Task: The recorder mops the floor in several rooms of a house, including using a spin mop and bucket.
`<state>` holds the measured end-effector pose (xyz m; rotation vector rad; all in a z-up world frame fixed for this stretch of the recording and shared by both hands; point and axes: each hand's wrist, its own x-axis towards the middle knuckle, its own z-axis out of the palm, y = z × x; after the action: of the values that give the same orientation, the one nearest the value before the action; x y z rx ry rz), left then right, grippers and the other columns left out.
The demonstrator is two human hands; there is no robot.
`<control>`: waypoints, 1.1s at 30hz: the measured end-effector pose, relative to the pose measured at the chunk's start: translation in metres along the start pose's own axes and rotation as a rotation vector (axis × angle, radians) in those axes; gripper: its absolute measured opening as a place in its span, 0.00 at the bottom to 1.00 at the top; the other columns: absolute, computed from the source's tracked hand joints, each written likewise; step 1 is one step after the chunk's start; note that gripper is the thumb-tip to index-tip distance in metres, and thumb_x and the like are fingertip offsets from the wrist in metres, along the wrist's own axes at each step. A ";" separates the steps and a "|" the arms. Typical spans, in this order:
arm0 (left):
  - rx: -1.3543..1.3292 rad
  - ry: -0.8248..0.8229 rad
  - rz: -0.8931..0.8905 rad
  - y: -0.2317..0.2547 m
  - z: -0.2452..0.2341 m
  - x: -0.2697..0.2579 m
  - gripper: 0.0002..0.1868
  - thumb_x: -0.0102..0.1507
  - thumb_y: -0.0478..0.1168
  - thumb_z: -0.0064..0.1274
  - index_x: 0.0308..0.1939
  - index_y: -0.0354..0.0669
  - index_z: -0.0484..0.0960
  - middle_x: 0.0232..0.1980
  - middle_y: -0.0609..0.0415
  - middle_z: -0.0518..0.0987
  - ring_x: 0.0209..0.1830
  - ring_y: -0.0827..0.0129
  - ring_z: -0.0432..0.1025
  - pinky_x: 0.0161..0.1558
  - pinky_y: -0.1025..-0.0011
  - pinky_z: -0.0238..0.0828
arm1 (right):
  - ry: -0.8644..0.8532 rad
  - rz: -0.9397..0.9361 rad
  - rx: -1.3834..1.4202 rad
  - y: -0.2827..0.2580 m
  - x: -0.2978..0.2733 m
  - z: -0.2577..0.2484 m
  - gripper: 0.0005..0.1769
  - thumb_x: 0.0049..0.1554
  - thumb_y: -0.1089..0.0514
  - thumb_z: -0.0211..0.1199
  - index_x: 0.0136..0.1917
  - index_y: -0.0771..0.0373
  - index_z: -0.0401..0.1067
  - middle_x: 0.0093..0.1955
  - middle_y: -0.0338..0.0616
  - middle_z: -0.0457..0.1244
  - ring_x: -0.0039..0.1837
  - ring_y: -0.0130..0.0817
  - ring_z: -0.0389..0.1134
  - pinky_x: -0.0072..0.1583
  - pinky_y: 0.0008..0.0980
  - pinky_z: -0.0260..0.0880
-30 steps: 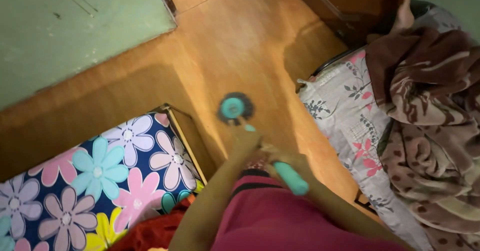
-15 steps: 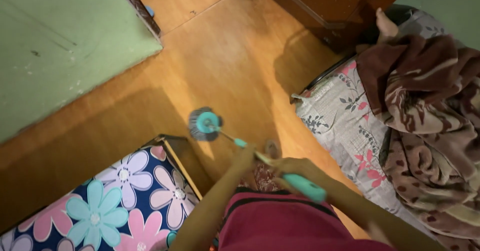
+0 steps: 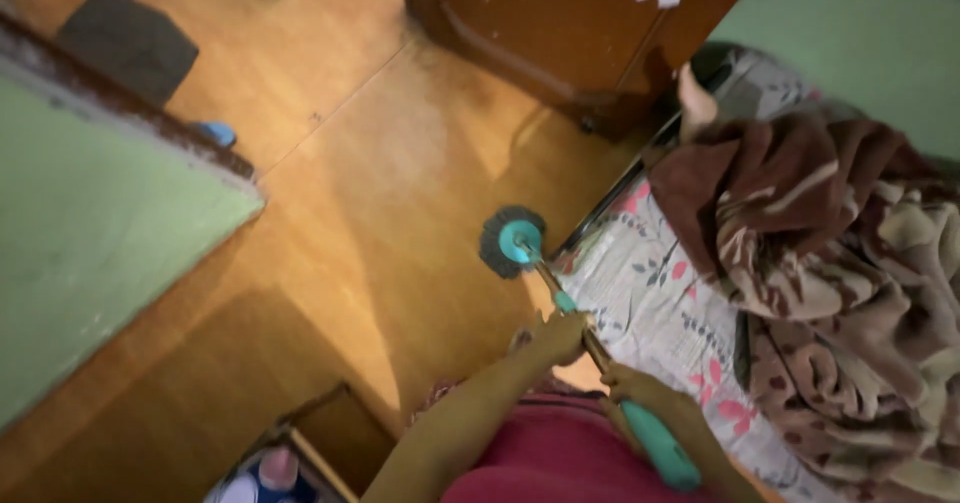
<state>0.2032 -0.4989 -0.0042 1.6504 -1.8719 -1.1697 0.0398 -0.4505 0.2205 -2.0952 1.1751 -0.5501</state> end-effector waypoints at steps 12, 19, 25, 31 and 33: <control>0.240 -0.042 0.095 0.060 -0.181 0.126 0.08 0.56 0.49 0.62 0.38 0.57 0.83 0.36 0.54 0.85 0.44 0.52 0.77 0.57 0.35 0.54 | 0.235 0.035 0.396 0.007 0.192 -0.002 0.06 0.57 0.67 0.65 0.40 0.63 0.69 0.43 0.40 0.68 0.45 0.29 0.69 0.51 0.27 0.70; 0.279 -0.332 0.339 -0.019 -0.284 0.209 0.19 0.49 0.49 0.63 0.45 0.59 0.84 0.42 0.52 0.85 0.46 0.53 0.79 0.48 0.54 0.70 | 0.389 0.277 0.567 -0.026 0.310 0.029 0.04 0.55 0.65 0.66 0.41 0.61 0.71 0.40 0.41 0.69 0.41 0.27 0.70 0.46 0.29 0.73; 0.269 -0.479 0.336 -0.001 -0.382 0.331 0.21 0.60 0.47 0.58 0.57 0.49 0.79 0.48 0.46 0.84 0.48 0.53 0.79 0.49 0.59 0.74 | 0.790 0.257 0.340 0.037 0.323 0.048 0.05 0.60 0.62 0.62 0.44 0.61 0.67 0.42 0.39 0.66 0.44 0.24 0.67 0.44 0.28 0.68; 0.192 -0.582 0.406 0.111 -0.395 0.400 0.20 0.65 0.49 0.54 0.59 0.50 0.77 0.49 0.49 0.85 0.46 0.56 0.80 0.48 0.60 0.75 | 1.119 0.549 0.382 0.062 0.406 -0.025 0.07 0.61 0.65 0.64 0.43 0.63 0.67 0.41 0.40 0.62 0.42 0.25 0.63 0.43 0.29 0.63; 0.123 -0.525 0.471 0.122 -0.386 0.405 0.18 0.66 0.48 0.54 0.58 0.50 0.78 0.50 0.49 0.85 0.47 0.57 0.79 0.48 0.60 0.74 | 1.145 0.514 0.464 0.082 0.420 -0.031 0.11 0.63 0.65 0.65 0.41 0.65 0.66 0.38 0.41 0.62 0.39 0.27 0.62 0.41 0.30 0.61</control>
<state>0.3192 -1.0134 0.2204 0.9073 -2.5117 -1.3752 0.1856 -0.8538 0.1986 -0.9252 1.8429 -1.6604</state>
